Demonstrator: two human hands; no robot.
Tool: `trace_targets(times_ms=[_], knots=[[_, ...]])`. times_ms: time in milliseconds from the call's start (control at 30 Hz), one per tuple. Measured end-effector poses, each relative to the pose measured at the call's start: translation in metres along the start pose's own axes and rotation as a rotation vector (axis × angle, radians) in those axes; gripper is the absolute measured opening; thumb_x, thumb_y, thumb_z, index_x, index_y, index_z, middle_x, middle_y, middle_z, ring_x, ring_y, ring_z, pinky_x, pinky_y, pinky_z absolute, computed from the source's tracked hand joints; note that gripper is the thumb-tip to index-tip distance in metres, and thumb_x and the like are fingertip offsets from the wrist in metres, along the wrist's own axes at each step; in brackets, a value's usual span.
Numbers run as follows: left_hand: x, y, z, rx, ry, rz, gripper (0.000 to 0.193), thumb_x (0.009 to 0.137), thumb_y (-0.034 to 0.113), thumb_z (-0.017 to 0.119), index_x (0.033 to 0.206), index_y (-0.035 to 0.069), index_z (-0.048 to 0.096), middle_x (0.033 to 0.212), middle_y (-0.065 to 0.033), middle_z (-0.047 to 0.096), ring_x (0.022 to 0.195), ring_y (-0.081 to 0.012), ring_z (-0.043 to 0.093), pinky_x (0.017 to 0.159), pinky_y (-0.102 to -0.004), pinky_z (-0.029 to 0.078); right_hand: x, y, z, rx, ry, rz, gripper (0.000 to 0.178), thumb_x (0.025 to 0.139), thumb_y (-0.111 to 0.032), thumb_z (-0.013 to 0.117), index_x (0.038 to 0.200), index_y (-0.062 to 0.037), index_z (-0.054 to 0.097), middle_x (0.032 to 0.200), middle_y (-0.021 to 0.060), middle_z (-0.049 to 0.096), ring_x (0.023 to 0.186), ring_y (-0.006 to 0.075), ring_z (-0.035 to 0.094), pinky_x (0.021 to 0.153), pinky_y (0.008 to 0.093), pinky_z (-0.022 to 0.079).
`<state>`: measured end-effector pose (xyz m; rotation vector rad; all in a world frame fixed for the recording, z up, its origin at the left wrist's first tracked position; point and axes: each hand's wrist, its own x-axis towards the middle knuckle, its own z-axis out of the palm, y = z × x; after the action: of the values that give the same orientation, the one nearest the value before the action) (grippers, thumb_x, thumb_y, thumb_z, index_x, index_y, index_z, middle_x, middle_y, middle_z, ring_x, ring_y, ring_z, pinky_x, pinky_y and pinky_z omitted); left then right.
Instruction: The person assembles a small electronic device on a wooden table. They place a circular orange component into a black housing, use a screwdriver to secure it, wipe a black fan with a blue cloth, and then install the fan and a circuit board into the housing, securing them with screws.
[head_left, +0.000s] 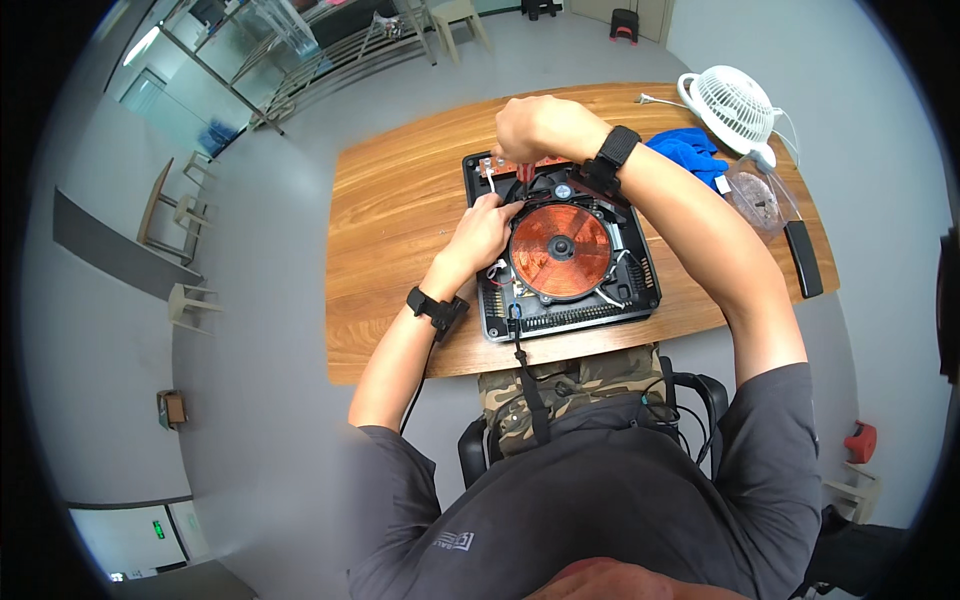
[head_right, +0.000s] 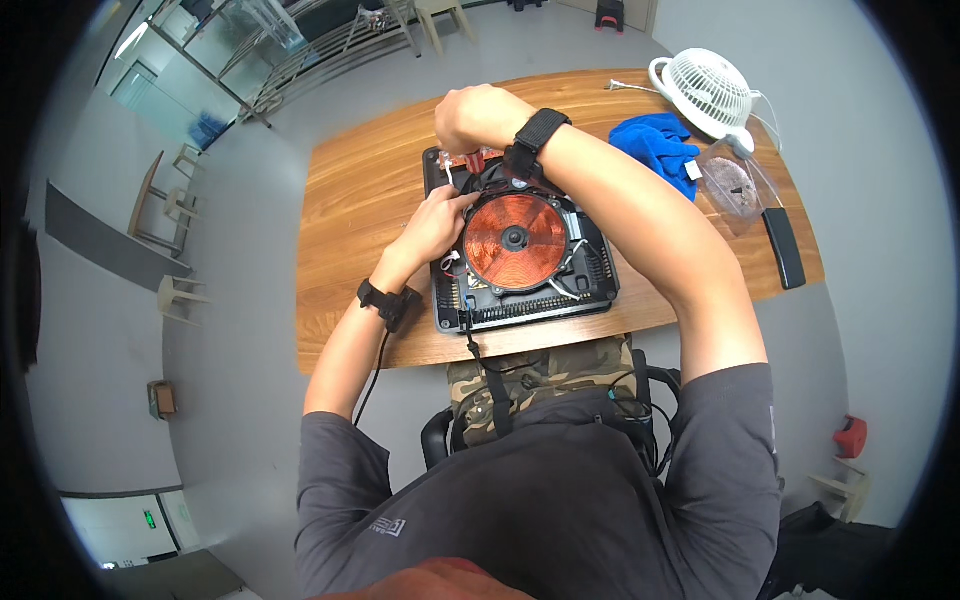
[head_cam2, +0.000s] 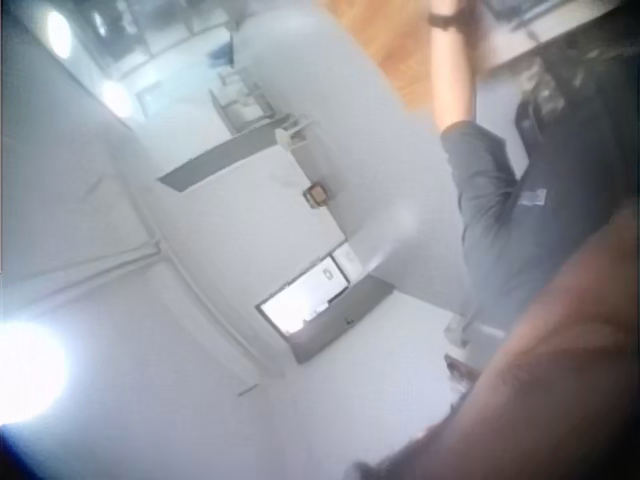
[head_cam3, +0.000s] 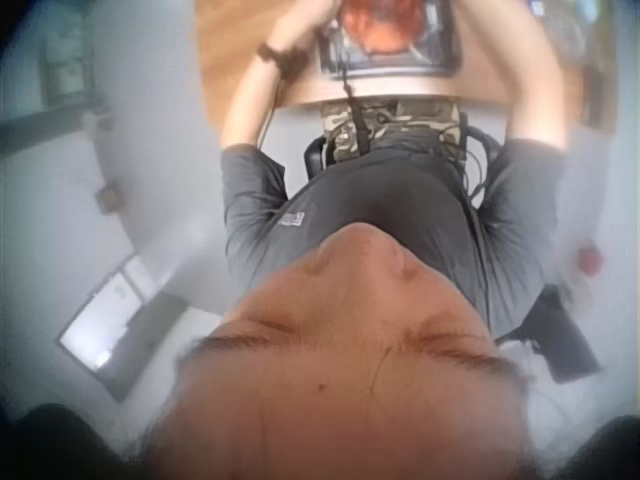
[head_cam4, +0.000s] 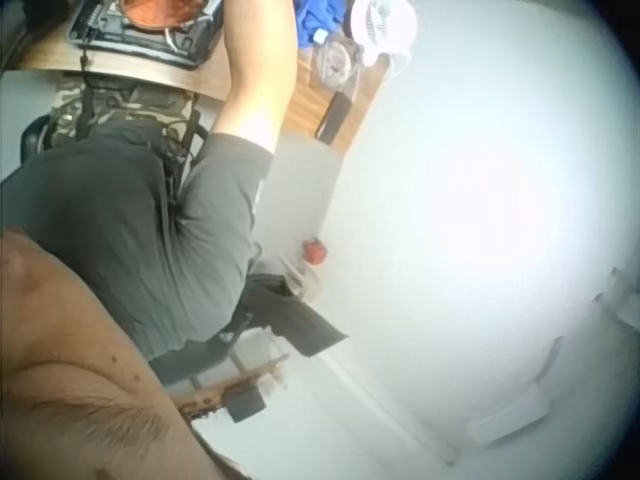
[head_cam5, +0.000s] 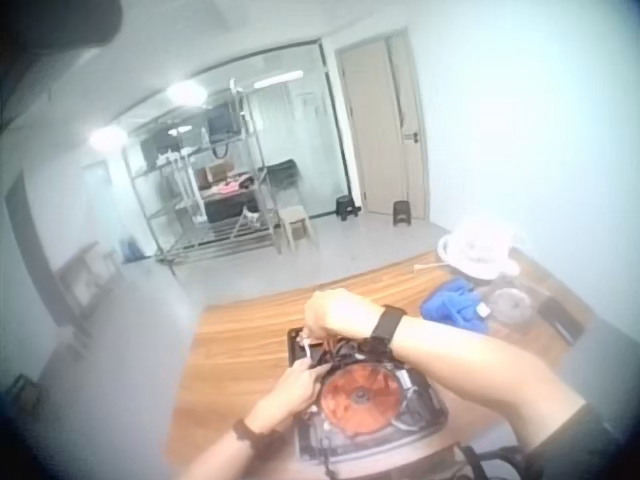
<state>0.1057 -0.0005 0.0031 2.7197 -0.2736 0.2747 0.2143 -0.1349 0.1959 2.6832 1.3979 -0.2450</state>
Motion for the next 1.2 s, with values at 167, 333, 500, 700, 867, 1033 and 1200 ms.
trace_targets(times_ms=[167, 333, 500, 700, 867, 1033, 1200], knots=[[-0.001, 0.001, -0.002, 0.007, 0.005, -0.002, 0.043, 0.090, 0.001, 0.055, 0.132, 0.002, 0.067, 0.108, -0.0219, 0.062, 0.109, -0.0401, 0.059, 0.099, -0.0479, 0.049, -0.003, 0.010, 0.005, -0.016, 0.002, -0.182, 0.033, 0.084, -0.030, 0.079, 0.097, 0.0001, 0.077, 0.101, 0.0218, 0.075, 0.096, 0.0385, 0.073, 0.083, 0.0453, 0.059], [-0.002, -0.003, 0.004, 0.025, 0.000, -0.004, 0.040, 0.091, 0.006, 0.057, 0.130, 0.004, 0.068, 0.104, -0.0203, 0.062, 0.110, -0.0384, 0.059, 0.094, -0.0478, 0.050, -0.003, 0.009, 0.001, -0.029, -0.084, -0.109, 0.026, 0.081, -0.024, 0.084, 0.098, -0.0056, 0.079, 0.096, 0.0152, 0.077, 0.086, 0.0313, 0.075, 0.076, 0.0434, 0.060], [0.003, 0.002, 0.002, 0.025, -0.022, -0.015, 0.043, 0.090, 0.001, 0.053, 0.131, 0.002, 0.067, 0.107, -0.0215, 0.062, 0.110, -0.0396, 0.059, 0.099, -0.0472, 0.050, 0.008, 0.021, 0.003, 0.050, -0.134, 0.008, 0.038, 0.096, -0.038, 0.064, 0.089, -0.0050, 0.082, 0.077, 0.0162, 0.075, 0.068, 0.0261, 0.074, 0.065, 0.0408, 0.060], [0.001, -0.005, 0.002, 0.023, -0.025, -0.003, 0.043, 0.092, 0.006, 0.056, 0.133, 0.005, 0.067, 0.104, -0.0203, 0.061, 0.110, -0.0383, 0.058, 0.096, -0.0468, 0.049, 0.015, 0.013, 0.006, 0.038, -0.097, -0.008, 0.043, 0.095, -0.042, 0.064, 0.107, -0.0024, 0.076, 0.090, 0.0156, 0.077, 0.076, 0.0280, 0.075, 0.077, 0.0444, 0.060], [-0.002, -0.005, 0.003, 0.025, 0.001, 0.002, 0.042, 0.091, 0.005, 0.055, 0.132, 0.004, 0.067, 0.104, -0.0204, 0.061, 0.110, -0.0388, 0.059, 0.096, -0.0474, 0.050, 0.016, 0.019, 0.001, 0.030, -0.113, -0.142, 0.042, 0.084, -0.026, 0.079, 0.116, -0.0023, 0.065, 0.096, 0.0138, 0.075, 0.080, 0.0276, 0.076, 0.067, 0.0419, 0.060], [-0.001, -0.004, 0.002, 0.030, -0.022, -0.016, 0.041, 0.092, 0.007, 0.056, 0.131, 0.005, 0.068, 0.104, -0.0199, 0.061, 0.110, -0.0384, 0.059, 0.095, -0.0473, 0.050, 0.004, 0.015, -0.012, 0.065, -0.178, -0.085, 0.022, 0.091, -0.022, 0.073, 0.103, -0.0040, 0.076, 0.089, 0.0143, 0.076, 0.071, 0.0261, 0.076, 0.058, 0.0371, 0.060], [0.000, -0.004, 0.006, 0.031, 0.016, 0.010, 0.041, 0.091, 0.007, 0.056, 0.130, 0.005, 0.069, 0.103, -0.0202, 0.062, 0.109, -0.0385, 0.059, 0.096, -0.0472, 0.050, 0.018, 0.018, 0.010, 0.027, 0.069, -0.034, 0.046, 0.097, -0.046, 0.066, 0.100, -0.0018, 0.078, 0.096, 0.0187, 0.076, 0.091, 0.0368, 0.074, 0.081, 0.0446, 0.060]])
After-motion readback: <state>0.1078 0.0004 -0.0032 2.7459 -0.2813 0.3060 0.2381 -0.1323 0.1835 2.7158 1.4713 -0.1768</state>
